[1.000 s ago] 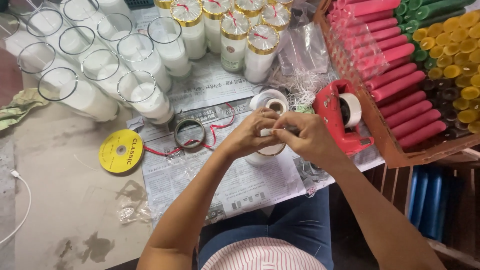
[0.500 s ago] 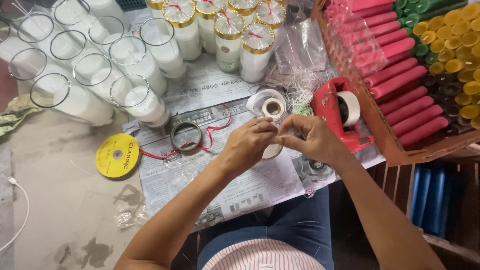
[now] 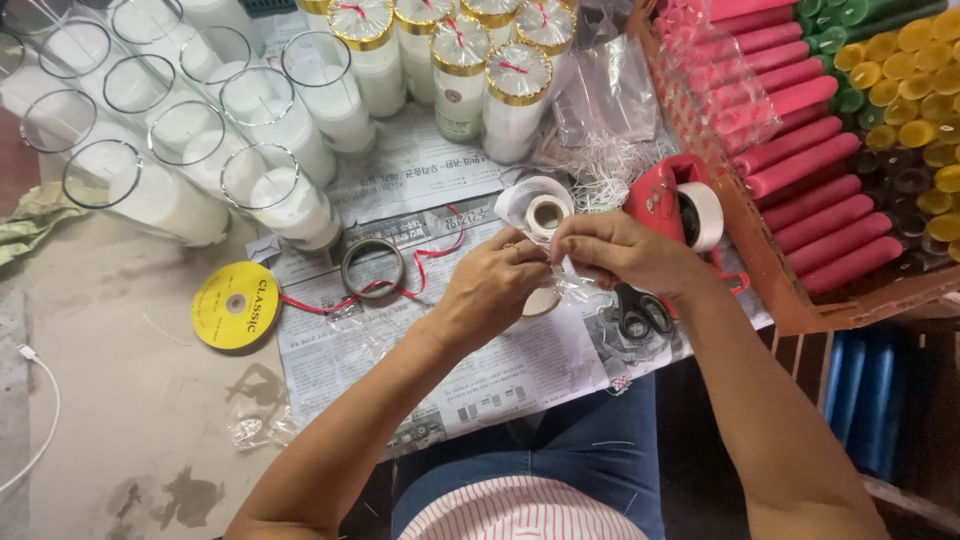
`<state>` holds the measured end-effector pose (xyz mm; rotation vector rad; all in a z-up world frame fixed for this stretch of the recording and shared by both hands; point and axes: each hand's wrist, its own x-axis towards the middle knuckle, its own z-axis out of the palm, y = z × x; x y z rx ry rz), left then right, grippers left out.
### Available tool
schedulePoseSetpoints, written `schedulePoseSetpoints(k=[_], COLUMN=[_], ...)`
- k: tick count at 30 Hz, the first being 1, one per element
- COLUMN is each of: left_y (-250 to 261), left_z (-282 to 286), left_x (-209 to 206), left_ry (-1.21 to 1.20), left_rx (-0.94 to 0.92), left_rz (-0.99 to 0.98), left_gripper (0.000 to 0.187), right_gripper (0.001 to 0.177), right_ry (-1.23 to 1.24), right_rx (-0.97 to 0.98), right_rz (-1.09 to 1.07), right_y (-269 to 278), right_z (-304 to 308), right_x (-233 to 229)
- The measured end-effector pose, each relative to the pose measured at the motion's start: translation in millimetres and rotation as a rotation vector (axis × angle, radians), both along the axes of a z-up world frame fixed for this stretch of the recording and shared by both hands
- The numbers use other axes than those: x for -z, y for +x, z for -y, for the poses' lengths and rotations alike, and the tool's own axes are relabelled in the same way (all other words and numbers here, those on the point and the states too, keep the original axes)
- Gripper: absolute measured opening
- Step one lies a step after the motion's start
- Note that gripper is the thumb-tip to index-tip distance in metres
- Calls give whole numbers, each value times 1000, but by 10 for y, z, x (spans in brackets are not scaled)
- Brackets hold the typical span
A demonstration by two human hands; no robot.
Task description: Wrapping a glass candle in plastic film and tying it with a decorative red ribbon.
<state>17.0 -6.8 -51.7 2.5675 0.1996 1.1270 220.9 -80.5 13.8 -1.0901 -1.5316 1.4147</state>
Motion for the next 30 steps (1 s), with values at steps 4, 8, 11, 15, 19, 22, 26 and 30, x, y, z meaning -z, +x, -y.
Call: schedulePoseSetpoints(k=[4, 8, 11, 15, 19, 22, 26, 30], left_y=[44, 11, -49, -111, -118, -100, -64, -41], left_z=[-12, 10, 65, 175, 144, 95, 90, 116], left_x=[62, -9, -180, -390, -368, -156, -86, -209], left_ry=[28, 54, 127, 242, 262, 189, 166, 80], left_rx=[-7, -26, -92, -221, -204, -181, -194, -195], left_rz=[27, 33, 47, 17, 7, -22, -69, -27], left_gripper=[17, 15, 13, 12, 16, 14, 15, 18], right_gripper=[20, 13, 6, 4, 8, 13, 13, 9], right_ry=[25, 64, 143, 240, 454, 469, 459, 412], right_rx=[192, 326, 407, 558, 498, 472, 518, 566], right_rz=[141, 328, 427, 414, 474, 490, 510, 555], right_y=[82, 35, -74, -242, -305, -350, -327, -274], right_z=[206, 295, 274, 209, 105, 176, 299, 356], right_x=[46, 34, 115, 235, 324, 236, 253, 320])
